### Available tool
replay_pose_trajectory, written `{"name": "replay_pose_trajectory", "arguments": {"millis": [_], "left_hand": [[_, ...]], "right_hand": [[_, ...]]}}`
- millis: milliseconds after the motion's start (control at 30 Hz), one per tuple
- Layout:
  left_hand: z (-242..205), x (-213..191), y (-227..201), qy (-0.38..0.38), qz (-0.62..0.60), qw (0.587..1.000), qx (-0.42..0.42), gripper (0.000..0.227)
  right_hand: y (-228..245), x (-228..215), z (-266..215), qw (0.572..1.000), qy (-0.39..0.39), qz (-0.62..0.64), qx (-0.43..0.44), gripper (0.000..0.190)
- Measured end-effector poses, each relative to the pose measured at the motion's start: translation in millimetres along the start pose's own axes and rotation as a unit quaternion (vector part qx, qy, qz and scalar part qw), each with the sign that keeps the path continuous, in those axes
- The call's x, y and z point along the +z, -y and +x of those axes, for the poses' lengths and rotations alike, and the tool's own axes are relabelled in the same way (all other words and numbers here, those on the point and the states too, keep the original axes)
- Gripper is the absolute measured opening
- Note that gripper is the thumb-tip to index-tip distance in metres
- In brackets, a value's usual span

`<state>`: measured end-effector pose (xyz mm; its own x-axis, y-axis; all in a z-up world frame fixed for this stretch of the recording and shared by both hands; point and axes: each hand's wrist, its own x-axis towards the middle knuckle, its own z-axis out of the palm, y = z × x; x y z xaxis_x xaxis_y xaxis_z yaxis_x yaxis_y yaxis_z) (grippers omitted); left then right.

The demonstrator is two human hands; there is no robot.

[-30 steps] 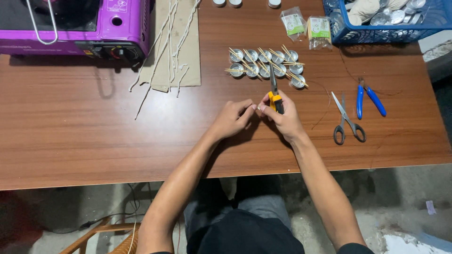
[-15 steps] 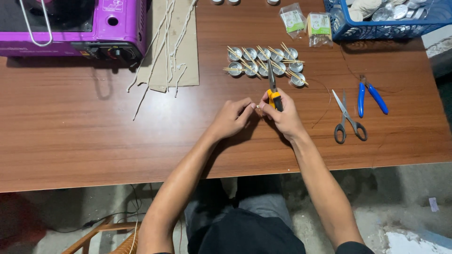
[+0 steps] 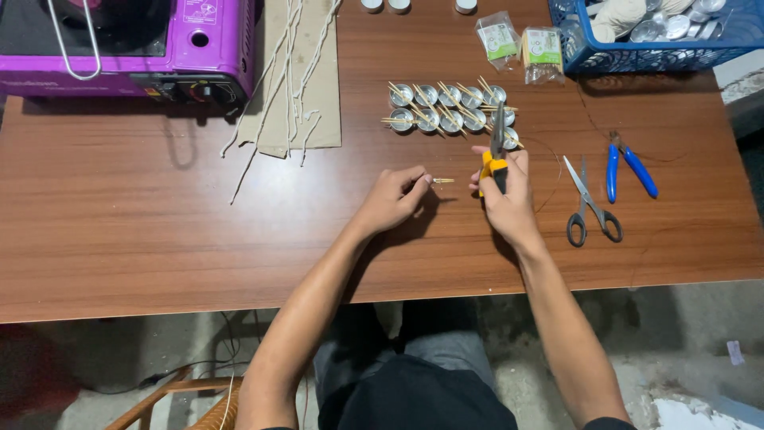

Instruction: Preparing candle wicks by cutting them to length and attaching them to metal wick tabs

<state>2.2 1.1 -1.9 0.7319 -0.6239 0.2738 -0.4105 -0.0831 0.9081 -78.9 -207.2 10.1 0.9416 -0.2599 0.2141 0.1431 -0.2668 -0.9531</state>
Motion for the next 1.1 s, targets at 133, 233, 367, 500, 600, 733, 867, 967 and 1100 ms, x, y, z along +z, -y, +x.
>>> {"name": "replay_pose_trajectory", "arguments": {"millis": [133,233,367,500,600,733,867,967,1100], "left_hand": [[-2.4,0.2,1.6,-0.003,0.012,1.000,0.003,0.030],[-1.3,-1.9,-1.4,-0.004,0.005,1.000,-0.001,0.030],[-4.1,1.6,-0.8,-0.009,-0.011,1.000,-0.002,0.031],[-0.4,1.5,16.9,-0.017,-0.030,0.999,-0.004,0.031],[2.5,0.3,24.2,-0.023,-0.044,0.999,-0.005,0.032],[1.2,-0.8,24.6,-0.027,-0.084,0.996,-0.024,0.034],[0.7,-0.1,26.6,-0.020,-0.082,0.996,-0.028,0.036],[0.9,-1.2,20.9,-0.028,-0.047,0.998,-0.022,0.035],[3.0,0.6,22.9,-0.049,-0.008,0.998,-0.024,0.035]], "right_hand": [[24.8,-21.2,-8.1,0.997,0.032,-0.053,0.043,0.050],[66.9,-22.3,-13.1,0.995,0.036,-0.061,0.065,0.043],[54.7,-37.9,-16.2,0.991,0.065,-0.058,0.097,0.034],[41.9,-40.2,-21.3,0.962,0.052,-0.268,0.003,0.047],[14.5,-36.0,-29.1,0.939,0.028,-0.335,-0.067,0.054],[-7.8,-29.1,-27.9,0.882,-0.019,-0.440,-0.169,0.060],[-38.7,-30.5,-8.3,0.853,-0.033,-0.469,-0.225,0.057],[-52.0,-35.9,9.4,0.831,-0.027,-0.471,-0.296,0.059],[-67.9,-48.4,25.6,0.765,-0.069,-0.509,-0.388,0.059]]}}
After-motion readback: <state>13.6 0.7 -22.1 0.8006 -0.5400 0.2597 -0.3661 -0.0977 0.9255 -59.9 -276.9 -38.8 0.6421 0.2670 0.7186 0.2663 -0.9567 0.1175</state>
